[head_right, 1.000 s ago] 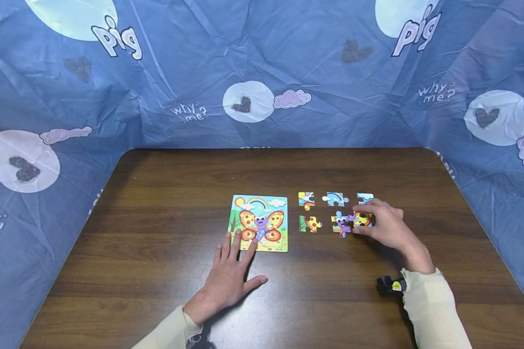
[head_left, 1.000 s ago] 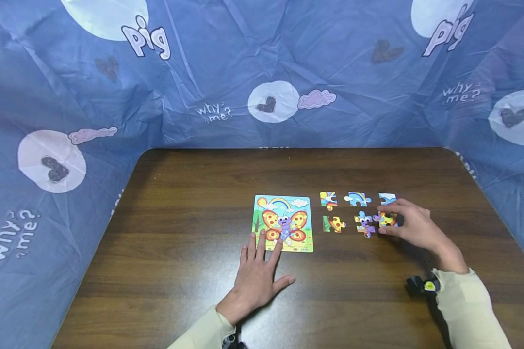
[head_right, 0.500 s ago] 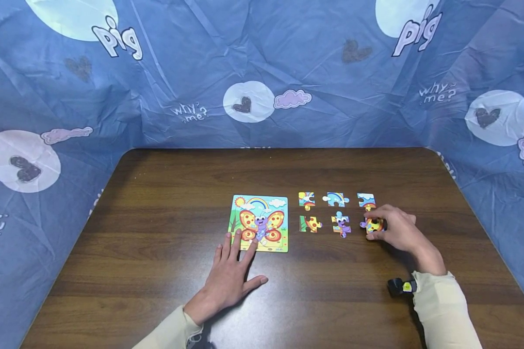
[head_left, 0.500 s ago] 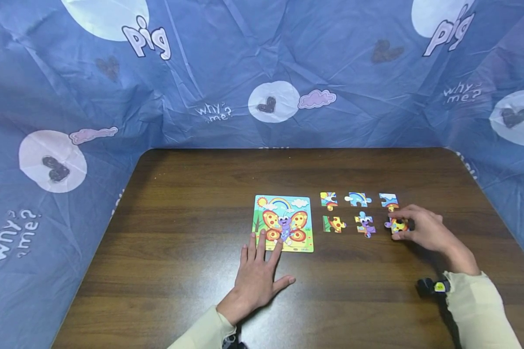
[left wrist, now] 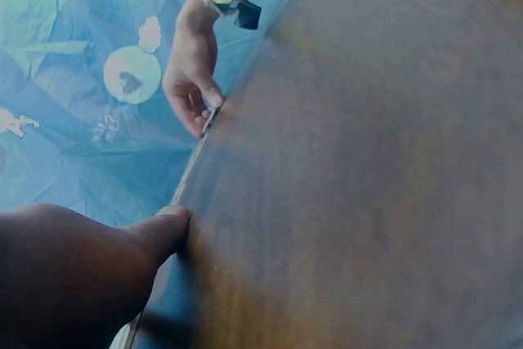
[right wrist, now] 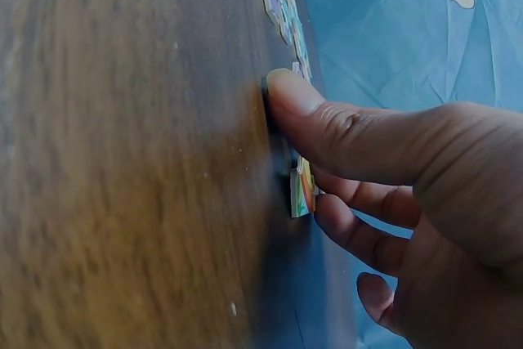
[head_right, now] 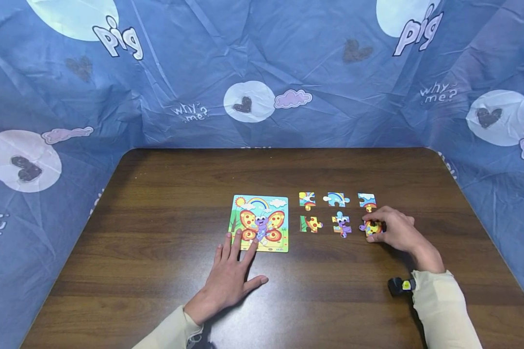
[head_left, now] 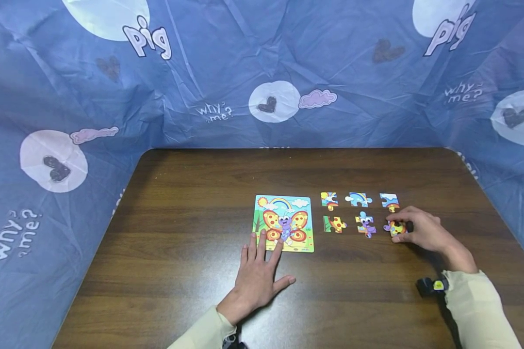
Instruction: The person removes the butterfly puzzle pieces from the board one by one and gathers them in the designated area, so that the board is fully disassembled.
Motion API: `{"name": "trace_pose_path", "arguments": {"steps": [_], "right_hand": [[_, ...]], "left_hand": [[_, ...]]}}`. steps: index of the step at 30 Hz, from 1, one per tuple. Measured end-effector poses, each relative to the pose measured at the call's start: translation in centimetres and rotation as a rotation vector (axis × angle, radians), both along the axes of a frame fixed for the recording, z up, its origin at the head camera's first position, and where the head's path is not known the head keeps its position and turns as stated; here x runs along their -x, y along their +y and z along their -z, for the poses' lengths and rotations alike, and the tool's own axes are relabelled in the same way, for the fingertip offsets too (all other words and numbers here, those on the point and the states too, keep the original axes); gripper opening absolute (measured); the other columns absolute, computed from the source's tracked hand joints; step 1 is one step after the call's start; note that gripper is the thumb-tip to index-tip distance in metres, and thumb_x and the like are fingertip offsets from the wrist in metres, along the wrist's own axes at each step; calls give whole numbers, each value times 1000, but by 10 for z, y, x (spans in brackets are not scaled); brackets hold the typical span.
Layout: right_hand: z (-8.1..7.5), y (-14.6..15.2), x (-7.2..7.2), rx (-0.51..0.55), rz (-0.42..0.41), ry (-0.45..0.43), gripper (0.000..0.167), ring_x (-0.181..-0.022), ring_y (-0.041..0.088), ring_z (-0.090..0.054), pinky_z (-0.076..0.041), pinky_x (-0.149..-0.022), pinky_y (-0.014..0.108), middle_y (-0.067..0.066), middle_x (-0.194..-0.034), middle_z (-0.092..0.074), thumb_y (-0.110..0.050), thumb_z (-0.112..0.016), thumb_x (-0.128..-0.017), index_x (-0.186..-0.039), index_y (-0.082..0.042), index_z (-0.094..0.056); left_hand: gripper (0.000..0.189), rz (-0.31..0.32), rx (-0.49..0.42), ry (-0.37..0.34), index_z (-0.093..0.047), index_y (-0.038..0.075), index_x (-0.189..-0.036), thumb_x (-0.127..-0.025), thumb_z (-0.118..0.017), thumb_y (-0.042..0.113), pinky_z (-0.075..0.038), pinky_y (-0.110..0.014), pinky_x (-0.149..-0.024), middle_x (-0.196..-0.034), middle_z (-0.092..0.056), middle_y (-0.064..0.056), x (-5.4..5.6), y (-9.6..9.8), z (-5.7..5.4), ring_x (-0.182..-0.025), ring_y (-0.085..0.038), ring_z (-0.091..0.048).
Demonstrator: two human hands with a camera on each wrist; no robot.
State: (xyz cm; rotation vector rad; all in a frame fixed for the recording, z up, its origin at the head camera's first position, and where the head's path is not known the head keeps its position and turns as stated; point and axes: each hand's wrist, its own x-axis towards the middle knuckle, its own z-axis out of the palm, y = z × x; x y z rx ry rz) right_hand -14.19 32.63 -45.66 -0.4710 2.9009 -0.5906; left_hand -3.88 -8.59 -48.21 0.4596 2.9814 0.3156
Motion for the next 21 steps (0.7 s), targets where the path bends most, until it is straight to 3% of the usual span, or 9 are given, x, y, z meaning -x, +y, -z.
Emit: {"name": "trace_pose_path", "arguments": {"steps": [21], "right_hand": [[3,1,3,12,10,-22,56,-109,43,-59,-38,-78,57,24,-118,-64,-20,-86,-74,-125,-6,-68]], "left_hand": [[87,-8,-21,-25,-30,20,-159,-90,-53,69,-26,-64,-119,-165,-18,-26,1,0,-1,-152,-49,-19]]}}
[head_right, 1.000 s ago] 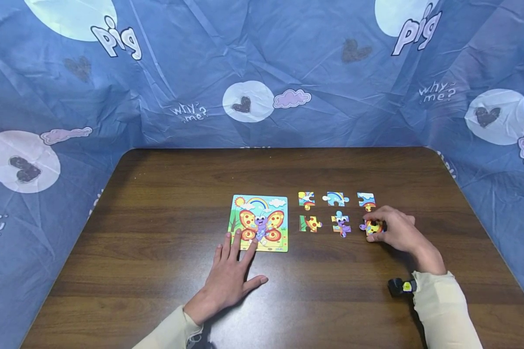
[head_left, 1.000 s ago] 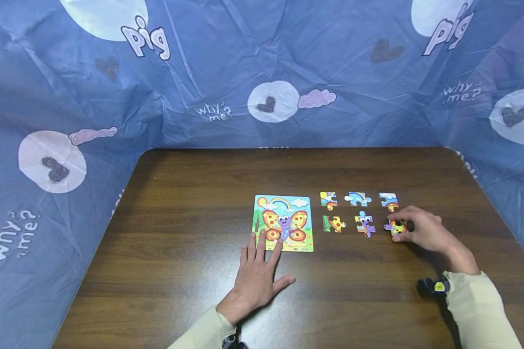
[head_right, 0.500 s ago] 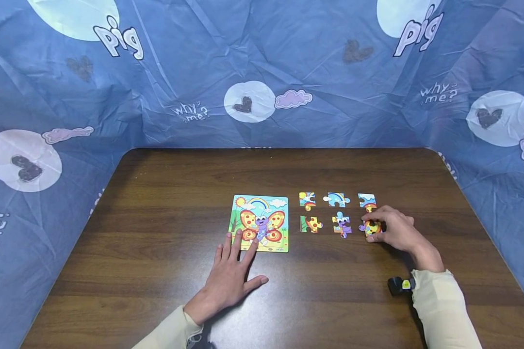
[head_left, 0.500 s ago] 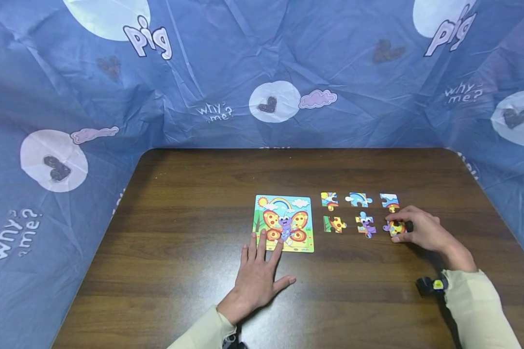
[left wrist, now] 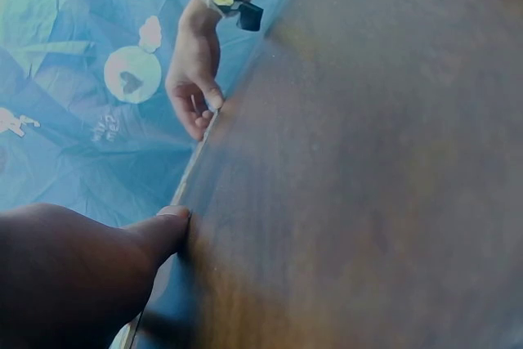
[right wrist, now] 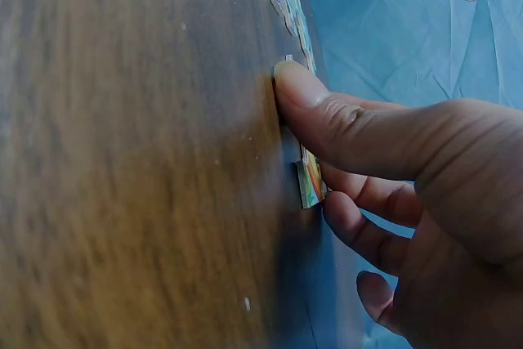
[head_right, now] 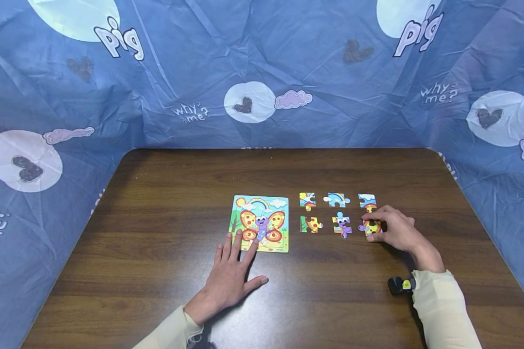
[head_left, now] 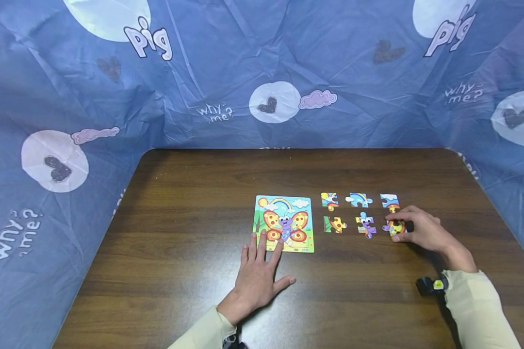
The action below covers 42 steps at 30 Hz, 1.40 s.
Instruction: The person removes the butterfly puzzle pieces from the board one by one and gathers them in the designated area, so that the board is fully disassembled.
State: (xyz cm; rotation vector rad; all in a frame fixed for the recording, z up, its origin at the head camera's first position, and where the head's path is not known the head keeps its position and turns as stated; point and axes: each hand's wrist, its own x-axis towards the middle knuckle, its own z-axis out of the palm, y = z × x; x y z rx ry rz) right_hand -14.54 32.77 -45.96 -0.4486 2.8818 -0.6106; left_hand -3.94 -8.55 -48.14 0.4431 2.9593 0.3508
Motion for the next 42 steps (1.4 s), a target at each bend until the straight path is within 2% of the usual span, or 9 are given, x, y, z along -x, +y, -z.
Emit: {"name": "trace_pose_path", "arguments": {"steps": [9,16,18,22,26,31,35,39,42], "right_hand": [[-11,2,-5,36,13,158,50,-95,29,-60,-36,-73,39,17,-108,-69,-21,-87,-75,-120,-7,-71],[-35,4,-11,100,111,197,38,-103,37,-62,-47,-83,54,19,-112,-67,-25,-79,-86,-118,-6,-70],[-41,5,-13,112,128,217,38,-103,23,-61,-46,-83,52,18,-113,-66,-25,-79,-87,-118,-6,-70],[-52,4,-16,147,153,266,38,-98,-17,-44,-44,-77,27,15,-114,-66,-24,-79,-86,-119,-7,-70],[-60,-8,-17,174,153,300,37,-96,-30,-32,-37,-73,14,13,-114,-66,-23,-80,-85,-118,-8,-71],[-62,-41,-13,195,81,348,35,-97,-25,-38,-40,-79,21,10,-111,-69,-18,-83,-81,-114,-9,-73],[-58,-74,-8,205,-12,372,34,-96,-6,-53,-45,-79,29,8,-108,-70,-15,-83,-80,-113,-10,-73],[-52,-109,-3,243,-83,303,34,-95,21,-64,-45,-83,40,11,-109,-70,-13,-82,-82,-115,-8,-72],[-46,-137,1,249,-125,221,35,-100,33,-66,-42,-87,48,14,-112,-68,-14,-80,-84,-117,-7,-71]], "left_hand": [[88,0,0,-8,-29,20,-159,-90,-53,69,-26,-64,-119,-166,-18,-26,-1,-1,0,-152,-49,-19],[88,-4,-35,-7,-30,19,-158,-89,-56,67,-25,-66,-118,-165,-17,-27,-1,-2,-3,-151,-51,-19],[89,-3,-45,-5,-30,19,-158,-89,-57,67,-25,-66,-118,-165,-16,-28,-1,-3,-4,-151,-52,-18],[89,-4,-49,-2,-30,18,-158,-89,-58,67,-24,-66,-119,-166,-14,-28,-1,-4,-5,-152,-52,-16],[91,-9,-41,1,-28,19,-159,-89,-57,68,-23,-66,-119,-166,-10,-28,-2,-8,-6,-152,-51,-15],[91,-11,-71,-1,-29,18,-159,-88,-60,66,-25,-67,-117,-166,-10,-29,-7,-16,-7,-152,-52,-16],[89,6,-98,-13,-32,16,-158,-88,-62,63,-24,-68,-117,-165,-13,-31,-13,-24,-7,-152,-52,-15],[88,19,-94,-22,-33,16,-157,-88,-62,63,-24,-67,-118,-164,-14,-31,-19,-29,-7,-152,-52,-16],[89,16,-87,-20,-33,17,-157,-88,-61,64,-24,-65,-119,-164,-15,-31,-22,-31,-7,-152,-51,-17]]}}
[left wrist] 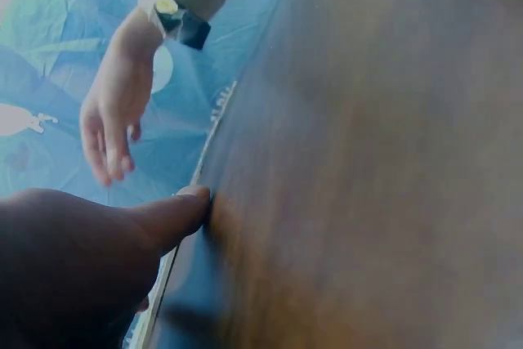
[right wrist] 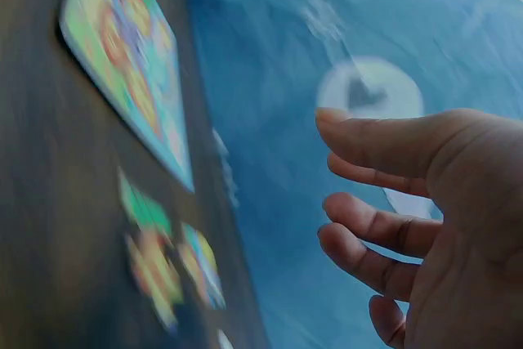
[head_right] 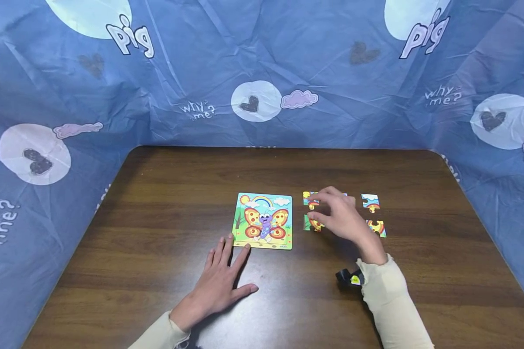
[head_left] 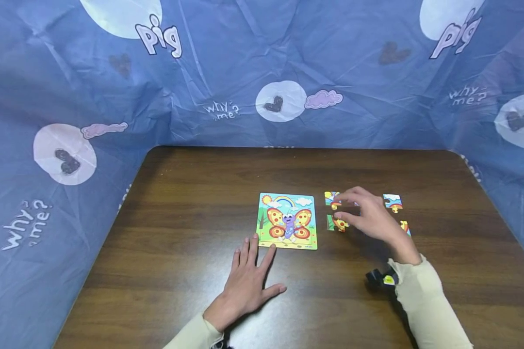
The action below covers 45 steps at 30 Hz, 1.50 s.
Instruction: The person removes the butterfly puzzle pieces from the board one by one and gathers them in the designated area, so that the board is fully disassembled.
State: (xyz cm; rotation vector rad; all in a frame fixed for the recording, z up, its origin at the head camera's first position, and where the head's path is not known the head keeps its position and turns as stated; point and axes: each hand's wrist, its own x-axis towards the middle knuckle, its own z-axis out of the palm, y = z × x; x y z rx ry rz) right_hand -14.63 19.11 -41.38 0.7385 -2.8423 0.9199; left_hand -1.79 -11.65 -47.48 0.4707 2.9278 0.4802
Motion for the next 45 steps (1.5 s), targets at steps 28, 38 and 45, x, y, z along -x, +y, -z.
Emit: {"name": "trace_pose_path", "arguments": {"steps": [28,38,45], "right_hand": [[52,-157,-16,-191,-6,-163,63,-104,24,-57,-42,-80,42,11,-116,-62,-41,-83,-79,-131,-11,-65],[52,-160,-17,-189,20,-165,64,-103,23,-57,-42,-81,42,10,-113,-61,-39,-86,-75,-130,-13,-67],[52,-158,-16,-190,-36,-143,51,-97,19,-55,-39,-75,38,7,-109,-62,-40,-85,-77,-122,-22,-71]], "left_hand": [[85,-3,25,28,-38,16,-155,-89,-56,67,-25,-63,-119,-165,-18,-28,-4,-2,8,-152,-49,-20],[85,-8,29,18,-38,16,-155,-89,-55,67,-25,-63,-119,-165,-19,-28,-4,-2,6,-152,-49,-21],[86,-10,36,1,-36,18,-156,-89,-55,68,-23,-63,-120,-165,-17,-27,-4,-2,6,-152,-48,-20]]}}
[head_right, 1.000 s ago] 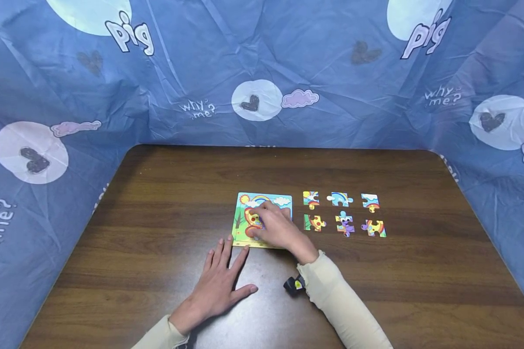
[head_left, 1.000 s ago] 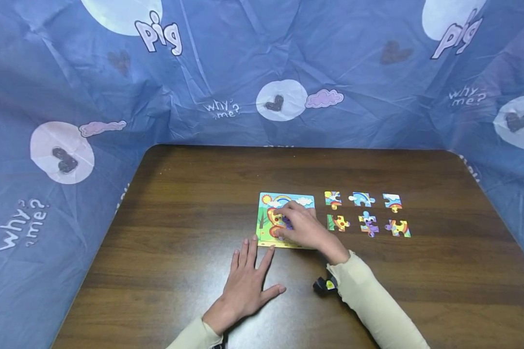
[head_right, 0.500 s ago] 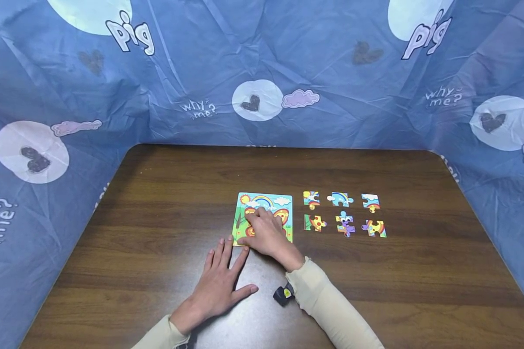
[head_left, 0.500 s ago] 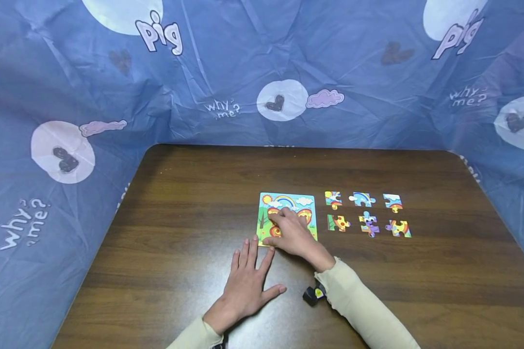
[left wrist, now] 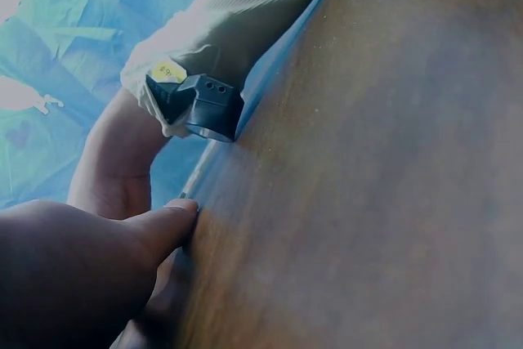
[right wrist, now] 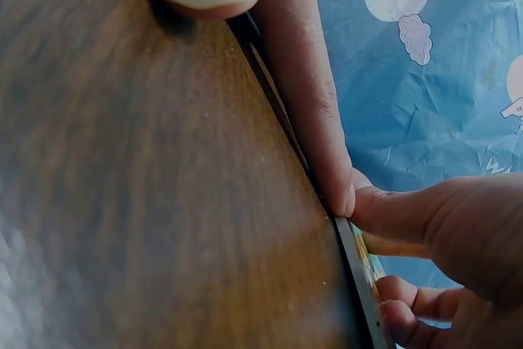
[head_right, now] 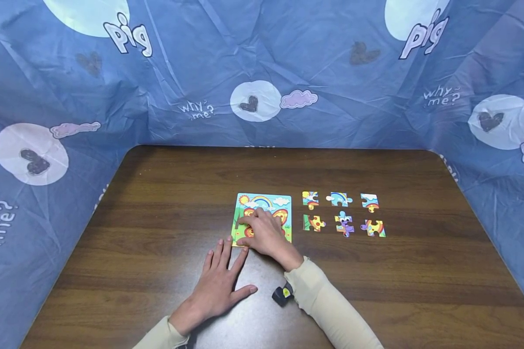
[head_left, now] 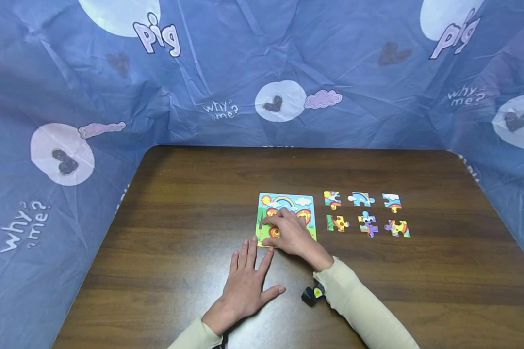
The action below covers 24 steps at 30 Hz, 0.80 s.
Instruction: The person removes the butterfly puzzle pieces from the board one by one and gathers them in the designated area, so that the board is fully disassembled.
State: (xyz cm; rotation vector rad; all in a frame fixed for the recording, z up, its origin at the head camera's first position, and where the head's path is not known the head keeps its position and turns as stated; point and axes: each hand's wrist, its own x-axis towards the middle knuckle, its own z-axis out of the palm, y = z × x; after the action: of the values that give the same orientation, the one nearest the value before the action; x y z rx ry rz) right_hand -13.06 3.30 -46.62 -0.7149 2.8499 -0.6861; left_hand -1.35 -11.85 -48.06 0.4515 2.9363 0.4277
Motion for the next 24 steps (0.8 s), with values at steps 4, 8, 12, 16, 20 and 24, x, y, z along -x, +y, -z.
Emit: {"name": "trace_pose_path", "arguments": {"steps": [4,8,12,16,20,24], "right_hand": [[1,1,1,12,-15,9,47,-96,18,-55,-38,-73,36,5,-106,-62,-41,-85,-76,-118,-23,-73],[2,2,2,12,-19,14,50,-98,20,-56,-41,-75,38,6,-108,-63,-41,-85,-76,-119,-20,-71],[3,1,3,-3,-1,8,62,-101,24,-58,-46,-79,42,10,-111,-63,-40,-86,-75,-127,-12,-67],[1,0,2,-7,16,18,63,-100,25,-59,-47,-80,44,10,-109,-64,-40,-87,-73,-124,-10,-68],[1,-1,1,-16,34,31,60,-97,24,-60,-44,-77,42,7,-106,-64,-41,-88,-72,-121,-12,-70],[1,-3,0,-5,54,9,59,-97,26,-58,-43,-77,42,7,-107,-63,-38,-88,-72,-121,-11,-69]], "left_hand": [[86,-2,-5,-2,-37,18,-156,-89,-55,68,-24,-63,-120,-166,-17,-27,0,0,0,-152,-48,-19],[86,-1,3,5,-37,18,-156,-89,-54,69,-25,-63,-119,-165,-17,-27,0,0,1,-152,-48,-21],[86,1,8,12,-38,17,-155,-89,-55,69,-25,-62,-119,-165,-18,-27,0,0,0,-152,-48,-21],[86,0,11,15,-38,17,-155,-89,-55,69,-25,-62,-119,-165,-19,-27,0,1,0,-152,-48,-22],[85,-2,10,12,-38,17,-155,-89,-54,69,-25,-62,-120,-165,-19,-27,0,1,0,-152,-48,-21],[85,-3,3,5,-39,17,-155,-89,-55,69,-24,-62,-120,-165,-19,-27,1,1,1,-152,-48,-21]]}}
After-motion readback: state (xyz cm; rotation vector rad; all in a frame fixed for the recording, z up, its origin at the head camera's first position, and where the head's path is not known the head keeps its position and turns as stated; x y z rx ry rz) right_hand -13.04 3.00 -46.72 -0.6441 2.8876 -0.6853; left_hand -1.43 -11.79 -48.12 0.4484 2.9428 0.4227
